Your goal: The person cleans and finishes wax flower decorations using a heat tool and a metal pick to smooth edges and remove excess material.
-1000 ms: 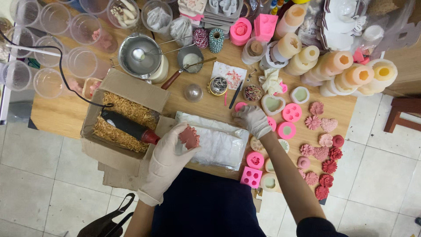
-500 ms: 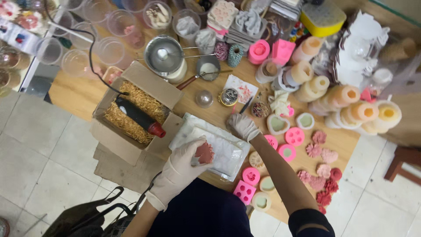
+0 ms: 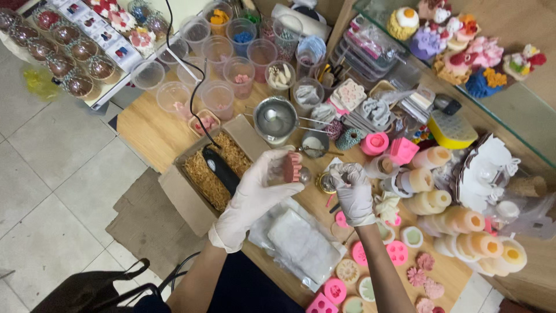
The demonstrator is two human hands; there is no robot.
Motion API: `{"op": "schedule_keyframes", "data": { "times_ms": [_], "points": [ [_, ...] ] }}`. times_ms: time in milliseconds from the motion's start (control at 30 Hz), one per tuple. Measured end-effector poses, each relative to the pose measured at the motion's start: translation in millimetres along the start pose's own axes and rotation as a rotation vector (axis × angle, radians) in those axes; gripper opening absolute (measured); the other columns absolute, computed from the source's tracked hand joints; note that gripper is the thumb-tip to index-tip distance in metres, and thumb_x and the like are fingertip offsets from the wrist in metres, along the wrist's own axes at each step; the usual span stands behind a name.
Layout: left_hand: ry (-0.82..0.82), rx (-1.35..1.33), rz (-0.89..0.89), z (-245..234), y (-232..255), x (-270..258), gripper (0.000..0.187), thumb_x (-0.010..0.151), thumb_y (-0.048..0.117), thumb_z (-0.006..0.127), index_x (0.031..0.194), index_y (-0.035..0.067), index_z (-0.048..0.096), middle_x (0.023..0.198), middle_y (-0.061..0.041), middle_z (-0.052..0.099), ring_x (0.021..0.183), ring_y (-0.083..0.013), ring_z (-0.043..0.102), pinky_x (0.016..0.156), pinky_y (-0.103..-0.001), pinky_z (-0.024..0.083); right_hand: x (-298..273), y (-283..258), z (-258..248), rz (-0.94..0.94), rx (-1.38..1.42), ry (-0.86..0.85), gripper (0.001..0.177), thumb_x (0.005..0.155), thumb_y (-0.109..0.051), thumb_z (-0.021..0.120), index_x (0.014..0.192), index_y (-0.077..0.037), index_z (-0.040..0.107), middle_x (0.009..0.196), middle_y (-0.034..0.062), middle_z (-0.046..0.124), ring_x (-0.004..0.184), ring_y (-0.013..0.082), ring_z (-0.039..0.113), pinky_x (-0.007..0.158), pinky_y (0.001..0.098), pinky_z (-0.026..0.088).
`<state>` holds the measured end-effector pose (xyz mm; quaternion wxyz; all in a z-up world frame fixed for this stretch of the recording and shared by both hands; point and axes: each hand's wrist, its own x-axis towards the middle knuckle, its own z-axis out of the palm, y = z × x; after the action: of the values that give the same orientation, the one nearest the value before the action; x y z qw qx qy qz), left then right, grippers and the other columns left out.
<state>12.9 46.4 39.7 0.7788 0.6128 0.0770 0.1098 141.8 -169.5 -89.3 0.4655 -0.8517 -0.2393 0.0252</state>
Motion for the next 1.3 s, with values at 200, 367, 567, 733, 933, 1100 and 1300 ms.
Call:
{"op": "schedule_keyframes", "data": {
  "times_ms": [200, 367, 567, 733, 933, 1100, 1300],
  "points": [
    [-0.135, -1.487, -0.333, -81.2, -5.3, 46.5, 0.082, 0.098, 0.061, 0.057, 0.15, 0.0, 0.042, 0.143, -0.021, 0.061, 0.104, -0.0253, 0.067, 0.09, -0.035, 0.053, 106.5, -79.4, 94.1, 0.01, 0.151, 0.088, 0.009, 0.092, -0.013, 0.076, 0.096, -0.005, 0.074, 0.091, 0.0073, 0.071, 0.081, 0.0152, 0.066, 0.075, 0.0301, 0.053],
    [-0.153, -1.538, -0.299, -173.5, -15.8, 56.0, 0.088, 0.097, 0.064, 0.055, 0.154, 0.0, 0.037, 0.142, -0.019, 0.059, 0.106, -0.0266, 0.067, 0.092, -0.037, 0.053, 223.4, -98.0, 217.9, 0.027, 0.007, 0.023, 0.018, 0.09, -0.022, 0.076, 0.1, -0.007, 0.076, 0.093, 0.0141, 0.075, 0.085, 0.028, 0.073, 0.078, 0.0359, 0.055],
    [-0.039, -1.335, -0.305, -242.5, -13.3, 53.6, 0.093, 0.092, 0.059, 0.065, 0.156, -0.002, 0.035, 0.139, -0.016, 0.059, 0.108, -0.0241, 0.065, 0.095, -0.037, 0.053, 279.3, -91.9, 286.3, 0.157, -0.185, -0.114, 0.018, 0.088, -0.026, 0.075, 0.097, -0.011, 0.08, 0.094, 0.0158, 0.075, 0.088, 0.0323, 0.072, 0.081, 0.0409, 0.054],
    [-0.093, -1.318, -0.329, -255.4, -7.4, 60.8, 0.099, 0.088, 0.053, 0.077, 0.158, -0.004, 0.034, 0.136, -0.014, 0.06, 0.112, -0.0232, 0.064, 0.1, -0.036, 0.052, 279.8, -103.1, 279.6, 0.168, -0.349, -0.096, 0.023, 0.087, -0.031, 0.08, 0.096, -0.01, 0.079, 0.095, 0.0158, 0.076, 0.087, 0.0329, 0.072, 0.082, 0.042, 0.054],
    [-0.261, -1.368, -0.453, -231.6, -1.3, 85.4, 0.1, 0.078, 0.04, 0.09, 0.155, -0.001, 0.041, 0.132, -0.011, 0.062, 0.114, -0.0234, 0.062, 0.102, -0.035, 0.051, 213.5, -140.6, 206.2, 0.261, 0.142, 0.115, 0.021, 0.095, -0.013, 0.073, 0.115, -0.005, 0.073, 0.092, 0.0046, 0.075, 0.079, 0.0122, 0.067, 0.073, 0.0282, 0.053],
    [-0.089, 0.355, 0.227, -168.8, 28.9, 87.0, 0.073, 0.072, 0.007, 0.091, 0.135, 0.003, 0.055, 0.137, -0.014, 0.063, 0.123, -0.0264, 0.063, 0.107, -0.04, 0.049, 54.0, -131.4, 112.6, 0.422, 0.178, 0.379, 0.023, 0.097, -0.012, 0.07, 0.119, -0.004, 0.071, 0.105, -0.0005, 0.072, 0.091, 0.0028, 0.062, 0.082, 0.0211, 0.052],
    [-0.119, 0.624, 0.399, -99.5, 31.2, 75.8, 0.073, 0.071, 0.018, 0.095, 0.13, 0.003, 0.056, 0.128, -0.014, 0.064, 0.116, -0.0304, 0.064, 0.1, -0.04, 0.053, -141.8, -75.5, -3.1, 0.792, 0.19, 0.824, 0.023, 0.099, -0.011, 0.066, 0.12, -0.002, 0.07, 0.101, -0.0002, 0.071, 0.09, 0.0036, 0.062, 0.076, 0.0206, 0.048]
  ]
}}
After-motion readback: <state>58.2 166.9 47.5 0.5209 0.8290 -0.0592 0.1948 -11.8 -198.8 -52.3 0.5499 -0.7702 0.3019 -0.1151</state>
